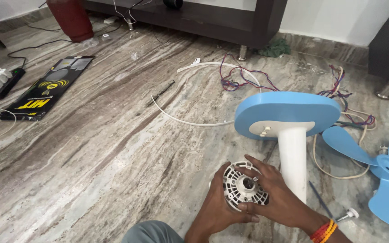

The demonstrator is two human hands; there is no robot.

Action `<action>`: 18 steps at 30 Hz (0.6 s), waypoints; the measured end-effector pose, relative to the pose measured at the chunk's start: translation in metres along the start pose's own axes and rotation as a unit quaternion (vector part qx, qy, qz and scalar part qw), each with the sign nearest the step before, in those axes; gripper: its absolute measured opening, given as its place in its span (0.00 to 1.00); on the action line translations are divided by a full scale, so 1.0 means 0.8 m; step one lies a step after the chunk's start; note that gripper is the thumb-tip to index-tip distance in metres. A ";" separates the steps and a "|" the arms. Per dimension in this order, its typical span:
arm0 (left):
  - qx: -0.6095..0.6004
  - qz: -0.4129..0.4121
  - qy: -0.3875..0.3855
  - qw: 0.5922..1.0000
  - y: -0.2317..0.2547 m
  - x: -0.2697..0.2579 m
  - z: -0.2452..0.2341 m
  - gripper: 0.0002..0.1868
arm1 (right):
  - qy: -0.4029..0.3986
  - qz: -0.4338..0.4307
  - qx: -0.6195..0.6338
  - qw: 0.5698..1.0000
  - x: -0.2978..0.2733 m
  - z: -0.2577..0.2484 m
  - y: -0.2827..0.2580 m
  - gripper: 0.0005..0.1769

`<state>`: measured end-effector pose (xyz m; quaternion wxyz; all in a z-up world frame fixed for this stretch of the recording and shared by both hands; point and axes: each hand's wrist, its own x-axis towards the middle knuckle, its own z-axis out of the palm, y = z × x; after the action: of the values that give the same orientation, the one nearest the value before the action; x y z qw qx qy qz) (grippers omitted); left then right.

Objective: The person assembles a pedestal fan by attaching the motor housing to the stand, inserting the fan blades, and securing the rear cover. They handle the motor, stand, blades, and screws by hand.

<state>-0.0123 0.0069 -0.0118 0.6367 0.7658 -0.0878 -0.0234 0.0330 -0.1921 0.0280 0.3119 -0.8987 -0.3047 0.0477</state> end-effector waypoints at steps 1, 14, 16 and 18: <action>0.006 0.006 0.005 1.000 -0.001 -0.001 0.000 0.79 | 0.004 -0.004 0.002 1.000 0.000 0.002 0.000 0.51; 0.010 0.022 0.023 0.999 0.004 0.005 0.001 0.71 | 0.026 -0.006 -0.031 0.999 0.006 0.007 0.000 0.52; 0.004 0.035 0.029 0.999 0.005 0.008 0.002 0.69 | 0.041 -0.014 -0.051 0.998 0.008 0.010 -0.001 0.50; -0.010 0.068 0.038 0.997 0.005 0.007 0.001 0.66 | 0.032 -0.010 -0.057 0.998 0.010 0.011 -0.001 0.50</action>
<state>-0.0074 0.0046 -0.0079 0.6475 0.7518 -0.1149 0.0478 0.0366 -0.1820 0.0222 0.2703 -0.9130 -0.3056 -0.0015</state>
